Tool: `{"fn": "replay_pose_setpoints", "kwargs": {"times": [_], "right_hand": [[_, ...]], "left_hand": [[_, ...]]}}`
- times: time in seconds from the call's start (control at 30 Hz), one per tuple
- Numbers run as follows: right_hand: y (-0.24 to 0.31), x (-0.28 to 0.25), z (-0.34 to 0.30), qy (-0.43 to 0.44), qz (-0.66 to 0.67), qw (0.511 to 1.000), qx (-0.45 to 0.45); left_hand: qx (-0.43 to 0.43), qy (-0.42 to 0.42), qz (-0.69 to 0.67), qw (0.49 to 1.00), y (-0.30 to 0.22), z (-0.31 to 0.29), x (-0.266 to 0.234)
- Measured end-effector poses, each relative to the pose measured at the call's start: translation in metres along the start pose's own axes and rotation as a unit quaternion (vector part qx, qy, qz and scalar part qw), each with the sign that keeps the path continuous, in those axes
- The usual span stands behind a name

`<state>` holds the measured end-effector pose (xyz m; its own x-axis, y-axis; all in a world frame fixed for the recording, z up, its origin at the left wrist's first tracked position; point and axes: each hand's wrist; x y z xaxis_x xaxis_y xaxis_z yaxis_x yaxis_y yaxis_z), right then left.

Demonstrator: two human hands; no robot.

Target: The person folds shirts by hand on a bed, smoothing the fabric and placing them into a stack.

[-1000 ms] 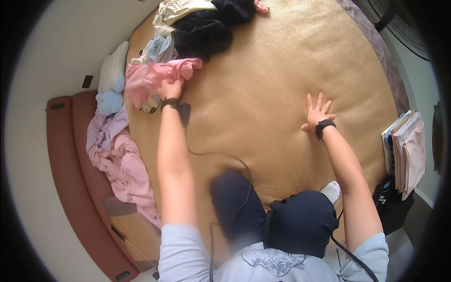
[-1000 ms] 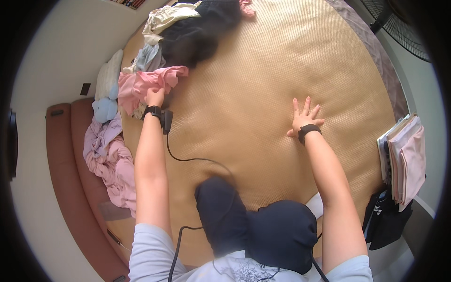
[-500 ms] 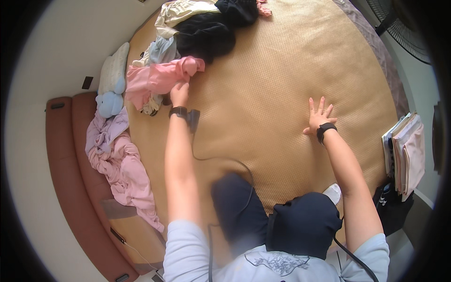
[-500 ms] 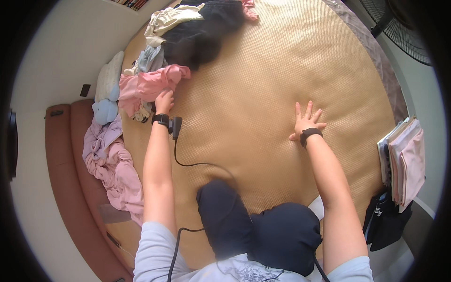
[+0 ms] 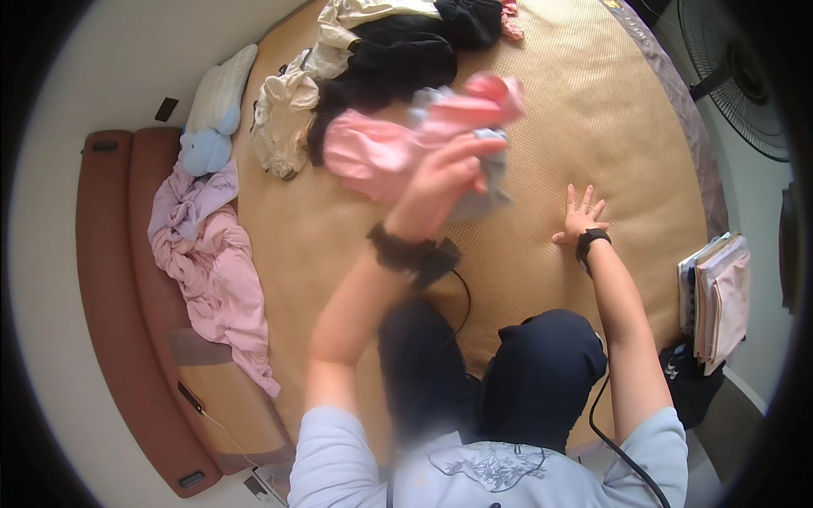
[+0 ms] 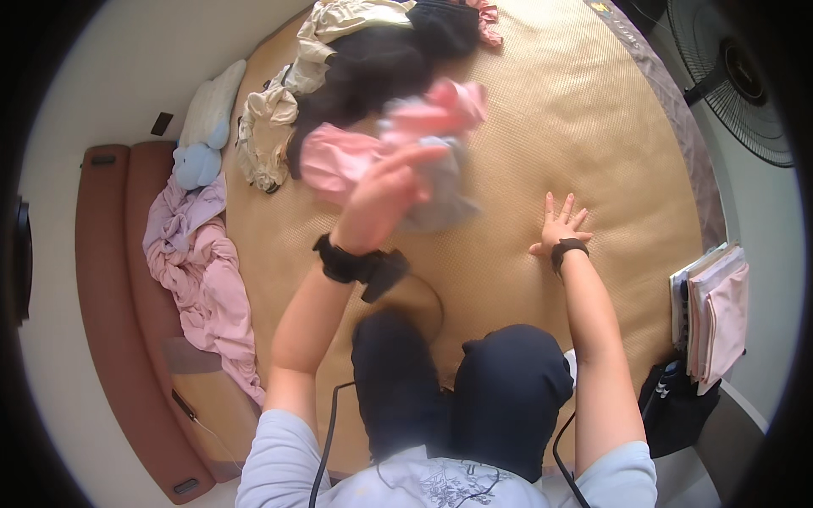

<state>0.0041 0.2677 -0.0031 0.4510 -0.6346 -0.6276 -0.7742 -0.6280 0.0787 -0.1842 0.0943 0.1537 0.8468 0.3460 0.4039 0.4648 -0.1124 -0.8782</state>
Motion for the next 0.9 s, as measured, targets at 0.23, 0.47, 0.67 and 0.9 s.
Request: {"fn": "replay_pose_setpoints", "kwargs": {"times": [0.23, 0.47, 0.67, 0.9], "right_hand": [[-0.013, 0.007, -0.020, -0.132, 0.124, 0.973, -0.144], [0.092, -0.035, -0.043, -0.072, 0.329, 0.878, -0.339], [0.193, -0.049, -0.039, -0.051, 0.403, 0.852, -0.330], [0.277, -0.033, -0.069, -0.324, -0.080, 0.900, -0.281]], "left_hand": [[0.026, -0.013, -0.036, 0.999, -0.006, -0.029, -0.018], [0.156, -0.220, -0.012, 0.963, -0.058, -0.077, -0.108], [-0.018, -0.188, 0.155, 0.970, -0.002, -0.120, -0.124], [-0.320, 0.065, 0.157, 0.932, 0.075, -0.165, -0.126]]}}
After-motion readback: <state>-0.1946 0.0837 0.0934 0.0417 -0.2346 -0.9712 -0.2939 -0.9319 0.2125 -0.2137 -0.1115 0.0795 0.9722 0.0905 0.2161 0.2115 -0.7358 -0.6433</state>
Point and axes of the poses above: each hand's wrist, its own z-axis towards the middle knuckle, its own x-axis out of the palm, y = z × x, and after that the axes turned 13 degrees about -x, right-handed
